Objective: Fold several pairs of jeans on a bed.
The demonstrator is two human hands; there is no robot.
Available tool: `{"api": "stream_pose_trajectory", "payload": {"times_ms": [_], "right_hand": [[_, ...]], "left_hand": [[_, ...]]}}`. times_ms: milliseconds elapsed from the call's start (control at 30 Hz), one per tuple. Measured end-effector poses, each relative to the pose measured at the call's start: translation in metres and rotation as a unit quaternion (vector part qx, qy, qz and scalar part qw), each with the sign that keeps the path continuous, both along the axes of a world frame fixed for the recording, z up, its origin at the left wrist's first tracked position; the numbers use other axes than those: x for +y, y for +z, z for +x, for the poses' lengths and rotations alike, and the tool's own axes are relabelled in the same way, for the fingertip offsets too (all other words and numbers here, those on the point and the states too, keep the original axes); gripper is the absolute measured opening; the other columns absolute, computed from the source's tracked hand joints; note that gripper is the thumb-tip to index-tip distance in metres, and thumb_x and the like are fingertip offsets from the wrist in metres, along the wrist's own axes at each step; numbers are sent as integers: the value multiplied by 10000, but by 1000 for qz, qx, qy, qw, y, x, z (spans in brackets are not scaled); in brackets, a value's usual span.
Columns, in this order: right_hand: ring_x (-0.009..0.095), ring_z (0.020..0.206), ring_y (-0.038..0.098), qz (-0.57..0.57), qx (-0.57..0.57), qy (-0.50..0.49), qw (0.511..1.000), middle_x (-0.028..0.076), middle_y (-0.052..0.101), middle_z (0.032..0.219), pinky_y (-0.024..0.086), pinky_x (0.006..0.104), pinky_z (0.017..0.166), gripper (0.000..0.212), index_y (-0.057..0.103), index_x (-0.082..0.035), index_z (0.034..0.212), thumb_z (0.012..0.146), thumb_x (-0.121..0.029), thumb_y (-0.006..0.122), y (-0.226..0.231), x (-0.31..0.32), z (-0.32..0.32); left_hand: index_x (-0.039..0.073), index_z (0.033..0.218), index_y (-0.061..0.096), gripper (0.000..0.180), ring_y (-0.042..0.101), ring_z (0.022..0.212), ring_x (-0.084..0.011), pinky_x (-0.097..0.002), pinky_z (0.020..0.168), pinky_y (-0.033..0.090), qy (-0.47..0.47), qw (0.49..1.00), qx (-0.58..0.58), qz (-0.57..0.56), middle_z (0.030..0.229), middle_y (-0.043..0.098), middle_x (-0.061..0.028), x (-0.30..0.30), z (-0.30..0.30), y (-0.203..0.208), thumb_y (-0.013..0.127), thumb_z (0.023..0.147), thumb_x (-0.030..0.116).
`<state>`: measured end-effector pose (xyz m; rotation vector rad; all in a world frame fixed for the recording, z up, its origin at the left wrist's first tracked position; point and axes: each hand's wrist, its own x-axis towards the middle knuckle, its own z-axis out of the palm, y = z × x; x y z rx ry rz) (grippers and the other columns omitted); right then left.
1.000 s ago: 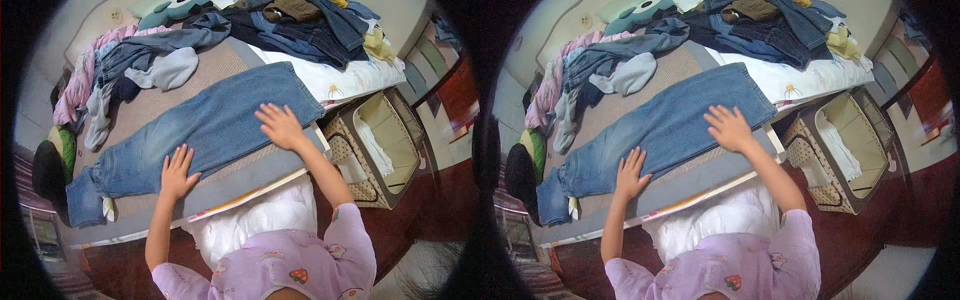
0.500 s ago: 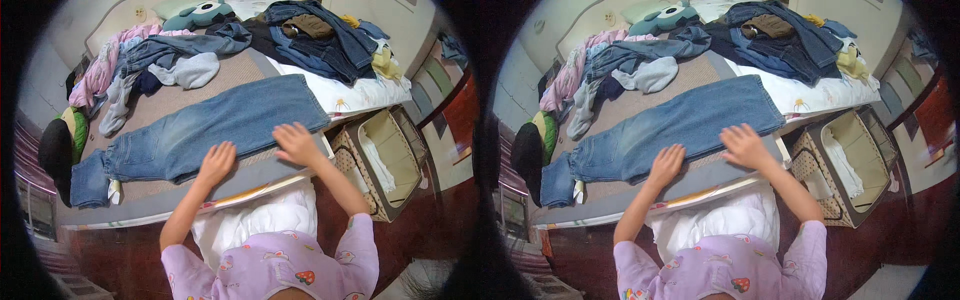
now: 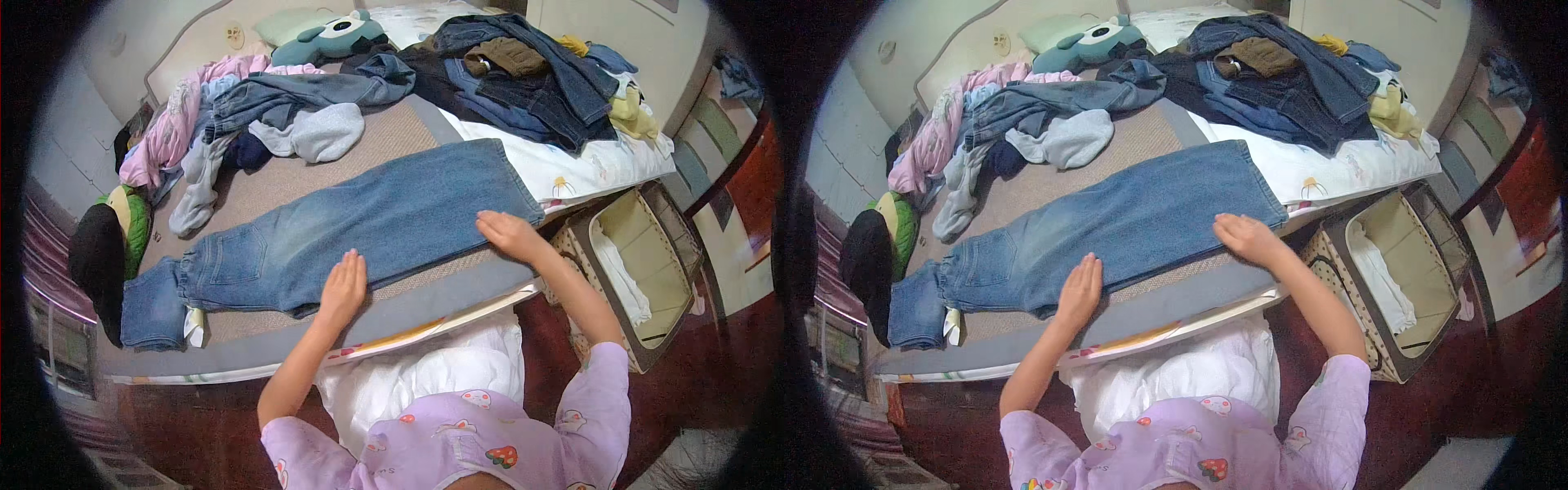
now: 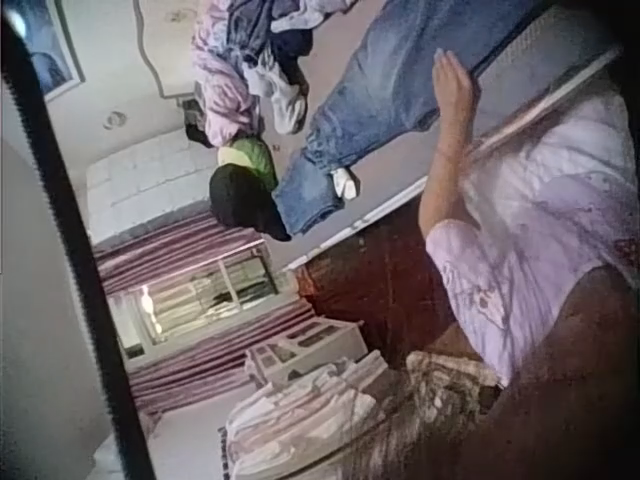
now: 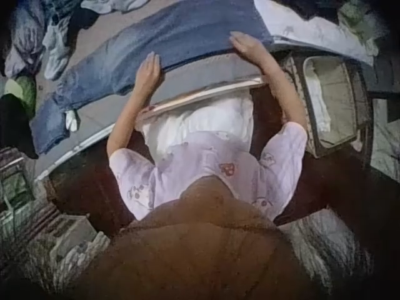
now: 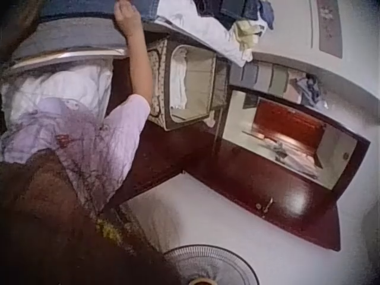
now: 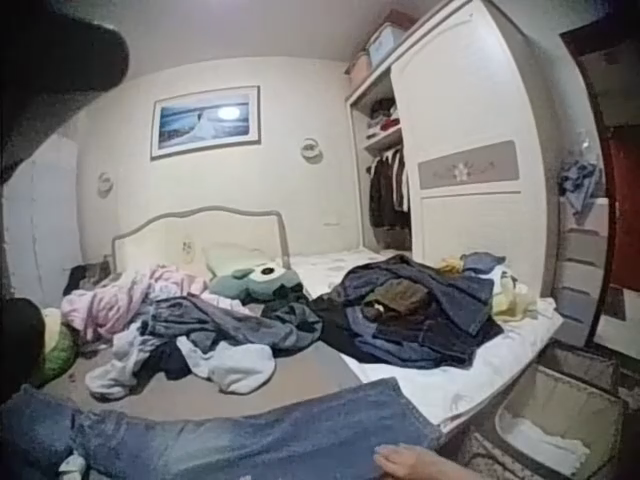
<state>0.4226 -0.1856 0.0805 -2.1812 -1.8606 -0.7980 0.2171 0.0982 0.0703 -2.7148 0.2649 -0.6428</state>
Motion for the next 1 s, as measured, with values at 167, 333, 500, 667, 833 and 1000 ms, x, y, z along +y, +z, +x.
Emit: {"api": "stream_pose_trajectory", "payload": {"times_ms": [167, 333, 500, 667, 833, 1000], "right_hand": [[233, 984, 486, -13, 22, -7, 1000, 125, 479, 1082, 432, 349, 769, 318, 463, -17, 1022, 708, -60, 435, -6, -28, 22], [242, 1076, 405, -55, 84, -81, 992, 107, 415, 1164, 329, 427, 872, 388, 395, -51, 1124, 736, -65, 405, -20, -51, 27], [253, 1112, 363, -27, 136, -108, 984, 119, 367, 1206, 299, 435, 893, 409, 351, -86, 1157, 752, -21, 353, -28, -51, 33], [261, 1074, 398, -201, 159, -182, 949, 125, 383, 1191, 339, 423, 849, 513, 401, -91, 1131, 633, -95, 524, 29, -65, 35], [295, 849, 514, -142, 169, -206, 953, 148, 541, 924, 413, 358, 733, 314, 538, -49, 954, 641, -72, 528, 84, 25, 87], [297, 970, 456, -145, 288, 26, 946, 147, 486, 1040, 363, 363, 825, 482, 462, -61, 1072, 673, -302, 586, 51, 192, 90]], "left_hand": [[-60, 1050, 439, 364, 460, 1019, -268, -343, 825, 384, 75, 996, 45, -17, 1115, 437, -207, 38, -38, -3, 430, 707, 63], [2, 1109, 417, 400, 411, 1075, -201, -364, 843, 356, 162, 985, 63, 15, 1172, 423, -104, 60, -66, 2, 423, 719, 87], [68, 1166, 374, 464, 365, 1120, -211, -395, 887, 306, 145, 975, 127, -110, 1223, 369, -87, 69, -77, 22, 432, 706, 56], [73, 1196, 340, 531, 335, 1137, -236, -382, 909, 280, 119, 933, 282, -190, 1243, 333, -109, 91, -78, 79, 541, 714, 168], [26, 1041, 492, 409, 453, 994, -276, -326, 844, 348, 44, 864, 268, -423, 1083, 464, -164, 128, 39, 89, 558, 731, 284], [18, 963, 521, 460, 485, 876, -299, -321, 786, 380, -19, 905, 234, -354, 937, 508, -178, 136, 144, 42, 624, 644, 333]]}}
